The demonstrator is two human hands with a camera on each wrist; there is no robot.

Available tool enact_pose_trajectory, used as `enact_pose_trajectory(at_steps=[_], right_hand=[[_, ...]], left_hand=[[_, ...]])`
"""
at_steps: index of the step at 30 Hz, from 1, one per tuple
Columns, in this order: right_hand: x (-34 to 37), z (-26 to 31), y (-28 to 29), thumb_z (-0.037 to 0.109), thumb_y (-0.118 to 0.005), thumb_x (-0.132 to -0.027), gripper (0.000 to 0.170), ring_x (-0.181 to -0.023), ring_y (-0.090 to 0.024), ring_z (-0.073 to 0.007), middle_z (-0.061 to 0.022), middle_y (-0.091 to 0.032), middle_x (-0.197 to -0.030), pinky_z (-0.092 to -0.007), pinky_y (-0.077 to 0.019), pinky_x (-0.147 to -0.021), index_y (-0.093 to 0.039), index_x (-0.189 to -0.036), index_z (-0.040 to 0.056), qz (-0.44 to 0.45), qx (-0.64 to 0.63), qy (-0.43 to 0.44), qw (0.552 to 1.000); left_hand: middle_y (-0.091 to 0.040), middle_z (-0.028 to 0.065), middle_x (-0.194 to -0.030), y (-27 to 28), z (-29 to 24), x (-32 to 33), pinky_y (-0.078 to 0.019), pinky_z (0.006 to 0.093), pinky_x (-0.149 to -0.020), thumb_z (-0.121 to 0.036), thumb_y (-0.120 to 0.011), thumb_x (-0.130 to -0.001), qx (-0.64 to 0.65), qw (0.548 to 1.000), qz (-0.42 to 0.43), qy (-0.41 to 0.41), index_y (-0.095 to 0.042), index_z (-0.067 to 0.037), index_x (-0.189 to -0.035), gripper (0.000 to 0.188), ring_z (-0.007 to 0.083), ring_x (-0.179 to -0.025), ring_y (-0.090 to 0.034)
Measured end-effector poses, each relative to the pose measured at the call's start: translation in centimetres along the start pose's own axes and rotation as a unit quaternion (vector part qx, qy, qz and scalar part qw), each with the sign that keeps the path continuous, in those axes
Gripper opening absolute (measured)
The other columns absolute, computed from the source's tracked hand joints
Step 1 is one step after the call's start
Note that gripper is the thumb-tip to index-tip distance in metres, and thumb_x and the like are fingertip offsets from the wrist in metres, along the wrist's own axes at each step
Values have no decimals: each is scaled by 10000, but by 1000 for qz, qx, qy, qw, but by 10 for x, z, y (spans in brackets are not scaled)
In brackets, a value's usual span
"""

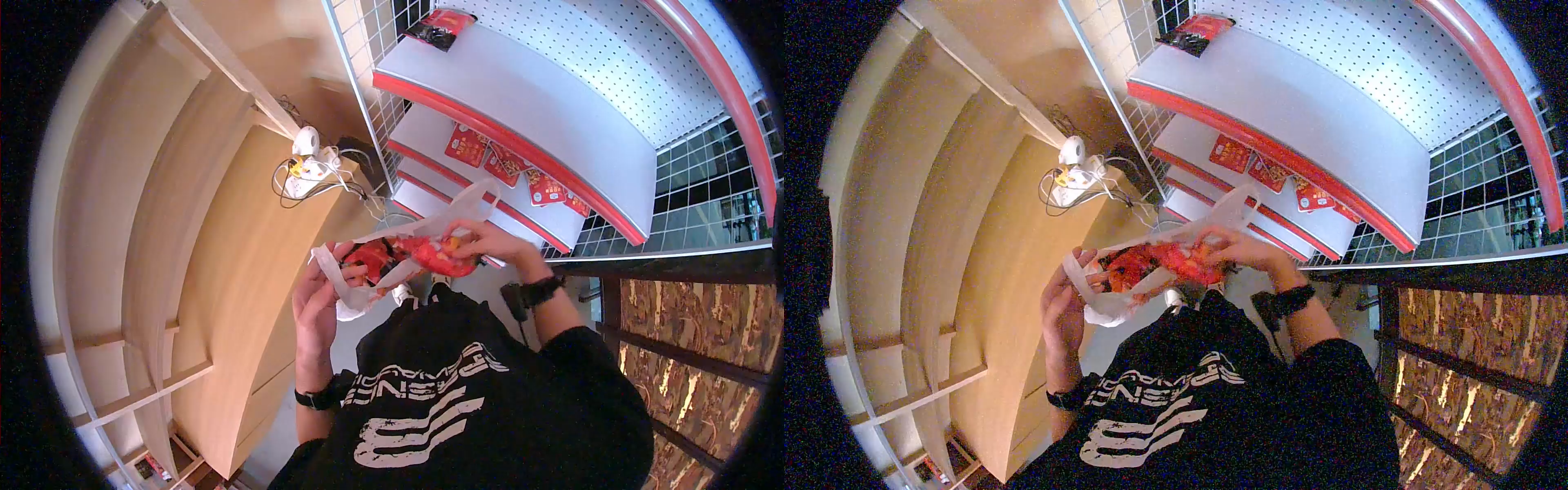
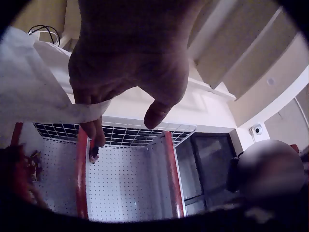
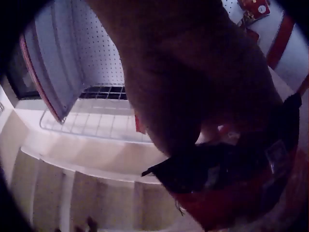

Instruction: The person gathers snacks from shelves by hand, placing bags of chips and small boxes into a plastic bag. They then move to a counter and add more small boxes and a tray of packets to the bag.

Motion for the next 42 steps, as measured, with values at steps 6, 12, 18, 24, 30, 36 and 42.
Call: enact_pose_trajectory(at_steps=[6, 12, 18, 24, 30, 36, 42], right_hand=[[-54, -80, -1, 310, -640, -780, 383, -894, -541, -143, -66, -594, -959, -280, -437, -770, -571, -1045, 42, -113, 116, -56, 985], [-73, -95, -5, 338, -563, -853, 404, -864, -560, -146, -67, -600, -966, -289, -449, -778, -564, -1100, 19, -81, 95, -99, 987], [-40, 27, 17, 253, -538, -890, 313, -837, -589, -135, -59, -613, -924, -262, -463, -745, -562, -1078, 4, -46, 67, 6, 997], [-45, 165, 83, 198, -629, -805, 353, -894, -586, -187, -99, -609, -940, -304, -483, -765, -546, -1089, 5, -347, 176, 277, 878], [-125, 214, 147, 315, -685, -710, 605, -1132, -456, -346, -191, -487, -1193, -423, -387, -932, -455, -1198, 41, -471, 377, 278, 748], [-168, 263, 155, 578, -521, -768, 629, -1286, -215, -423, -169, -284, -1388, -543, -265, -1003, -417, -1305, 268, -507, 493, 81, 703], [-207, 223, 173, 623, -435, -797, 613, -1297, -187, -452, -229, -234, -1414, -553, -159, -1049, -475, -1272, 237, -454, 486, 44, 746]], left_hand=[[-447, 243, -1271, -9, -4, 7, -476, 343, -830, -227, -587, -777, -27, 999, 48, -2, -304, 74, -1327, 688, 289, -987, -596], [-455, 238, -1268, -16, -8, 13, -451, 361, -862, -317, -611, -755, -61, 997, 39, -2, -314, 66, -1329, 751, 284, -973, -601], [-466, 240, -1254, -6, 2, 17, -457, 354, -857, -274, -599, -779, -30, 999, 13, -15, -306, 88, -1319, 713, 261, -959, -604], [-494, 193, -1245, 1, 7, 31, -449, 376, -859, -293, -592, -783, -42, 999, -10, -9, -338, 75, -1303, 686, 253, -945, -602], [-518, 176, -1213, 9, 10, 50, -455, 380, -859, -233, -586, -793, -51, 998, -18, -28, -381, 66, -1274, 603, 257, -972, -591], [-512, 196, -1206, 15, 14, 66, -470, 399, -840, -132, -538, -829, -12, 999, -36, -28, -379, 63, -1266, 504, 292, -995, -579], [-507, 214, -1208, 27, 16, 83, -449, 407, -888, -134, -553, -818, 31, 996, -85, -18, -354, 88, -1269, 540, 309, -1015, -572]])
Point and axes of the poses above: each hand's wrist, its own x-axis away from the middle knuckle, its own y-axis out of the back of the hand, z = x × y, the point moved 4 cm from there along -x, towards the middle knuckle
